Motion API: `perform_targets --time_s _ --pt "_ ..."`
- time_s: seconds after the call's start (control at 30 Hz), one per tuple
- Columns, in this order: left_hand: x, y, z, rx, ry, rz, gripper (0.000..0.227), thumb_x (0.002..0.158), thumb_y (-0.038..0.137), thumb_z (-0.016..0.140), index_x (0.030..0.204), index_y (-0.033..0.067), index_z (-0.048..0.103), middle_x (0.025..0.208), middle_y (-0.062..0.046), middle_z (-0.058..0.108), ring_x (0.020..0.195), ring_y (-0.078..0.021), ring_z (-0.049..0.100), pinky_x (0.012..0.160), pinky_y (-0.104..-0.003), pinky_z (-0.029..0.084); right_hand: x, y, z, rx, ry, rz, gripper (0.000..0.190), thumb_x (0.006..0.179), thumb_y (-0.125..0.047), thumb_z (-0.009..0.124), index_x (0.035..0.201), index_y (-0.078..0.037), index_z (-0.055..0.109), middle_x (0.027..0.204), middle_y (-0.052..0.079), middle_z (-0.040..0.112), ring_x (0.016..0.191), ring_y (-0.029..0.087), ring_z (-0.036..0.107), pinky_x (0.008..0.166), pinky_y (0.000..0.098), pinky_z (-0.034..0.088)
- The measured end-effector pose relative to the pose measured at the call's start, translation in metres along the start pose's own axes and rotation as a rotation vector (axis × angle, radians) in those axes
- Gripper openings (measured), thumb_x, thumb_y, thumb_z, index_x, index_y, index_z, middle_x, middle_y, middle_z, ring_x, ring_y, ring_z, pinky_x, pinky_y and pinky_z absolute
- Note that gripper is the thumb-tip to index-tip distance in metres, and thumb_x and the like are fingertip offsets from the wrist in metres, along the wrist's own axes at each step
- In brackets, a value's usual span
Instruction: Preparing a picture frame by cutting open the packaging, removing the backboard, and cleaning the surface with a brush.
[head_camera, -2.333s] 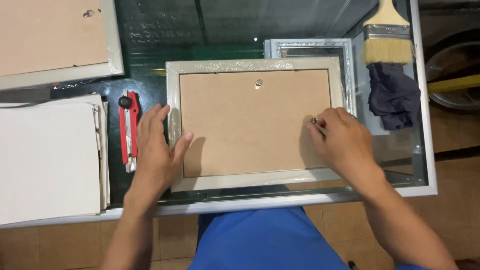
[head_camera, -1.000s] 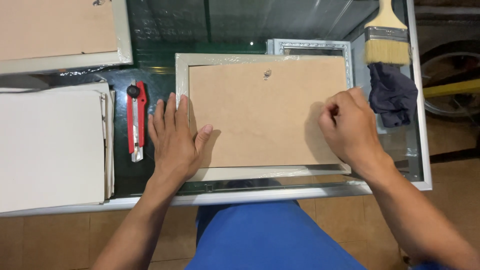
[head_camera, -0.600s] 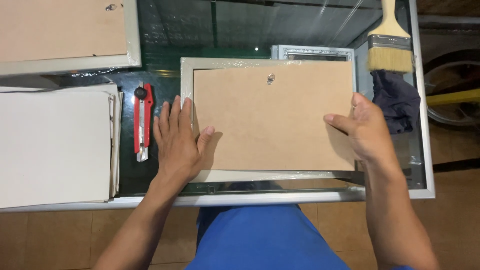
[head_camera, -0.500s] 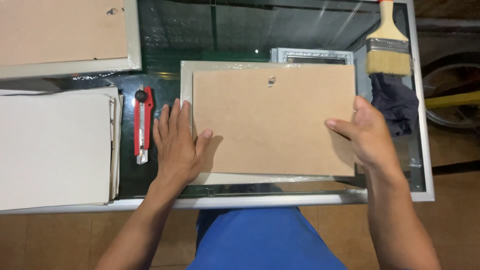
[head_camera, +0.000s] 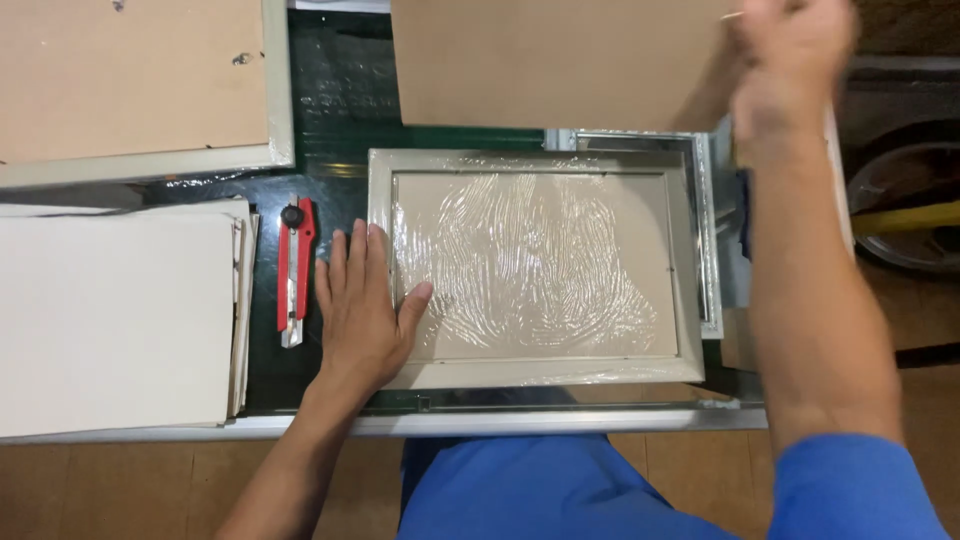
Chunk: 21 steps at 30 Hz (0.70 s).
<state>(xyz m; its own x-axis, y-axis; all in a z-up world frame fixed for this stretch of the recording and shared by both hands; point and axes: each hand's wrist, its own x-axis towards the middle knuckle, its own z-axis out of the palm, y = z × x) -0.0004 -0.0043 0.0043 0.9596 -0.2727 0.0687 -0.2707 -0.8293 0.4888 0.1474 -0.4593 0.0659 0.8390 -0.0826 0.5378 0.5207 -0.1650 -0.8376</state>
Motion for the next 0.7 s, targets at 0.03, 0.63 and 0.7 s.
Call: perform_targets --time_s 0.03,0.63,0.7 --pt "0.000 0.000 -0.001 -0.006 -0.011 -0.011 0.084 0.102 0.049 0.044 0.157 -0.0108 0.023 0.164 -0.033 0.020 0.154 -0.0482 0.009 0.120 -0.062 0.001 0.010 0.026 0.010 0.061 0.196 0.269 0.024 0.103 0.003 0.067 0.126 -0.001 0.059 0.108 0.002 0.063 0.090 0.007 0.063 0.088 0.0198 0.057" --pt "0.004 -0.002 0.001 -0.001 -0.023 -0.020 0.085 0.101 0.050 0.045 0.158 -0.0085 0.021 0.164 -0.033 0.021 0.154 -0.0479 0.008 0.119 -0.064 0.001 -0.023 -0.050 0.081 -0.674 -0.263 0.082 0.027 0.101 0.003 0.066 0.127 0.012 0.063 0.107 0.019 0.061 0.088 0.022 0.057 0.076 0.0321 0.051" --pt "0.003 -0.001 0.000 -0.042 -0.020 -0.041 0.084 0.102 0.051 0.046 0.159 -0.0049 0.023 0.164 -0.031 0.023 0.154 -0.0489 0.011 0.120 -0.065 0.001 -0.064 -0.082 0.079 -0.728 -0.458 0.259 0.033 0.094 -0.006 0.070 0.125 0.004 0.068 0.100 0.019 0.068 0.088 0.030 0.065 0.078 0.0398 0.053"
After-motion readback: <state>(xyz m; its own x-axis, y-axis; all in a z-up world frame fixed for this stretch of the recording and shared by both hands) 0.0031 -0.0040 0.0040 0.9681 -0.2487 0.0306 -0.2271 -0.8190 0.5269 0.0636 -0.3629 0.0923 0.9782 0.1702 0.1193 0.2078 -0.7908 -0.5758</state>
